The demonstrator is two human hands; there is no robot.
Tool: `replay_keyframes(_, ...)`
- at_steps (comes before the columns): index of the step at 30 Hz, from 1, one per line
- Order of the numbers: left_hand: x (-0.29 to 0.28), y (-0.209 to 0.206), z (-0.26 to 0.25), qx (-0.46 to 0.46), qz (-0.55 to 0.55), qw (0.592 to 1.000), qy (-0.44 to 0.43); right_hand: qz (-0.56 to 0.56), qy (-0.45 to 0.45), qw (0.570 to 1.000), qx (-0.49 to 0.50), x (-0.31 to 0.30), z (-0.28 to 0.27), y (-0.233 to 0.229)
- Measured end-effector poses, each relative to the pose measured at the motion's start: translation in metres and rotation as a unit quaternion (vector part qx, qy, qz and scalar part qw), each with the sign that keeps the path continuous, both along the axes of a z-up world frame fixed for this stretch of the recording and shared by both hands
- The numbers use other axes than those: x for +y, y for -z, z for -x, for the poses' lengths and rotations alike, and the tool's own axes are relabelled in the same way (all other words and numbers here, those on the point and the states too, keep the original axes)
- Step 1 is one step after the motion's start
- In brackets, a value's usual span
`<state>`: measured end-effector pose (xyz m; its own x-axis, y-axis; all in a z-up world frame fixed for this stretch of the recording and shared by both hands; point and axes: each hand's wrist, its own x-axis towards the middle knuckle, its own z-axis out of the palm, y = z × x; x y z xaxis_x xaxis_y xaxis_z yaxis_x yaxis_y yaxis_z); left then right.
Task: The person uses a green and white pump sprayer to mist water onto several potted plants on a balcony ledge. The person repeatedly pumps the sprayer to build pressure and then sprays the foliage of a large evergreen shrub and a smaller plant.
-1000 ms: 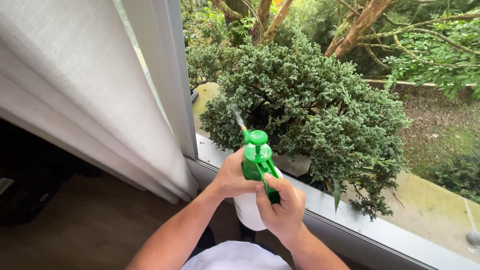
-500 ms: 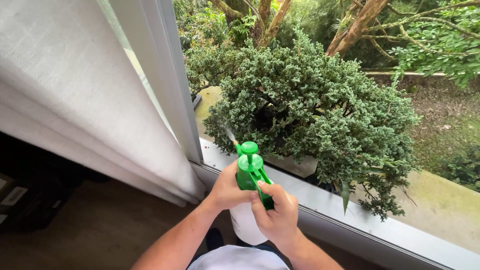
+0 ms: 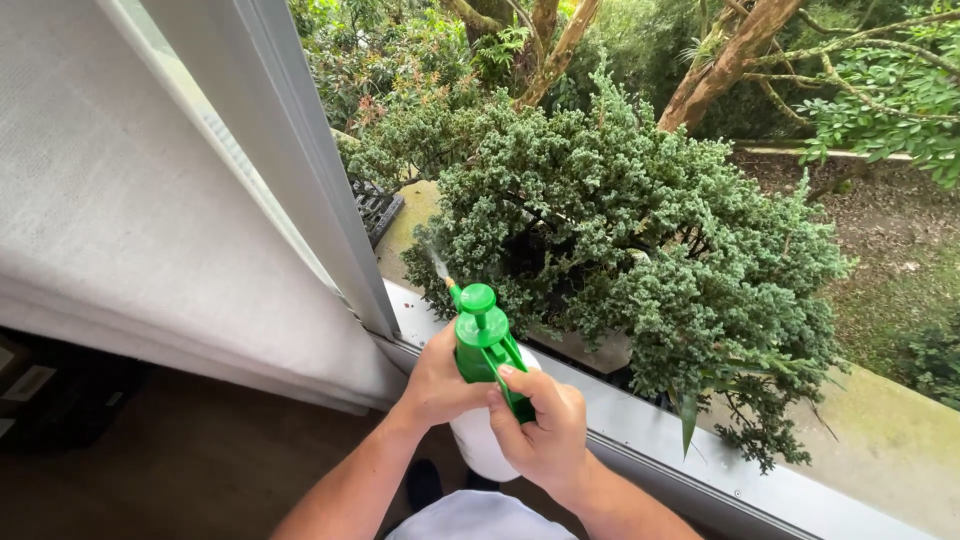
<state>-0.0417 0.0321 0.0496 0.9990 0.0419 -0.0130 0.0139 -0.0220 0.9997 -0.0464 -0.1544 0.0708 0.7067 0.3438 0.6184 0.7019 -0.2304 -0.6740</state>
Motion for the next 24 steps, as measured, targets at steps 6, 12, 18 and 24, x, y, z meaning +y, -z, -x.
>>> replay_keyframes(6,-0.008,0.012,-0.014,0.004,-0.027,0.999,0.031,-0.007,0.049,0.997,0.052,-0.009,0.000,0.025)
replay_keyframes(12,-0.008,-0.015,-0.034,-0.030,-0.011,0.998,0.055,-0.008,0.037,0.999,-0.005,-0.011,-0.017,0.002)
replay_keyframes(18,0.007,-0.007,-0.030,0.001,-0.032,0.999,0.014,0.016,0.005,1.000,-0.005,0.004,-0.026,-0.015)
replay_keyframes(24,0.005,0.014,-0.021,0.035,-0.038,0.999,-0.016,0.027,-0.008,0.999,0.036,0.004,-0.026,-0.001)
